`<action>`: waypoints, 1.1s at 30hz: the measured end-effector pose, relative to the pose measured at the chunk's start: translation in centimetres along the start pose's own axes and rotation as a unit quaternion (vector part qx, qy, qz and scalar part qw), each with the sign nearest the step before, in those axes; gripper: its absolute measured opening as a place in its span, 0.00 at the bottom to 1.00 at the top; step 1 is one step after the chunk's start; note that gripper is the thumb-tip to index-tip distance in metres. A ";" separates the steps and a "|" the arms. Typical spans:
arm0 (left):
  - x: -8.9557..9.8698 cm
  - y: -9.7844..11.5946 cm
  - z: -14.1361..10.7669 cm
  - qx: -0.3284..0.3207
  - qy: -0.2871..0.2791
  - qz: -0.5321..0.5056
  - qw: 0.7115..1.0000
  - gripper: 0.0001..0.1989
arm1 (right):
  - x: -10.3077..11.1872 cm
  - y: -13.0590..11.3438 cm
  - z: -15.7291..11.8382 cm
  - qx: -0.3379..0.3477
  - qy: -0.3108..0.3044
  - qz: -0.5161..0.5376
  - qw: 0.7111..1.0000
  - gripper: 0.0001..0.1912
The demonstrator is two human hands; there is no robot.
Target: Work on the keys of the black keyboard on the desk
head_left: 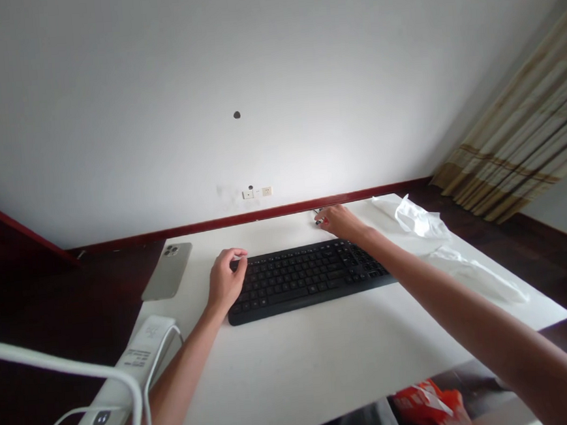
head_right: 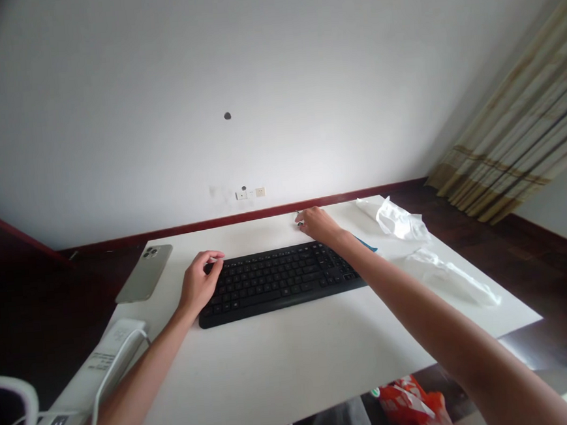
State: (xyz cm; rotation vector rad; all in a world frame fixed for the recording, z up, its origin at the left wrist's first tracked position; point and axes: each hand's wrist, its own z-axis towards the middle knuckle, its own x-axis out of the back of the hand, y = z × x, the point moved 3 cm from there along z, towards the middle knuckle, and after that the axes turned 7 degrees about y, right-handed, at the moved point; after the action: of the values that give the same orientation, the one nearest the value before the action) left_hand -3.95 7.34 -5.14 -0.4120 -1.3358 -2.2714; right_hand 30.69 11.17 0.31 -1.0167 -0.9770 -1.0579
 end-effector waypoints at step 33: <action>-0.1 0.1 -0.1 -0.014 -0.004 0.017 1.000 0.07 | 0.9 -1.6 -0.7 0.058 -0.007 0.116 0.991 0.10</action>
State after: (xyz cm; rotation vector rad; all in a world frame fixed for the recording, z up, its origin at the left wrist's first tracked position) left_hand -3.77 7.26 -5.15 -0.4499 -1.2936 -2.2645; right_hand 29.41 9.99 1.29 -1.0156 -0.8965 -0.7931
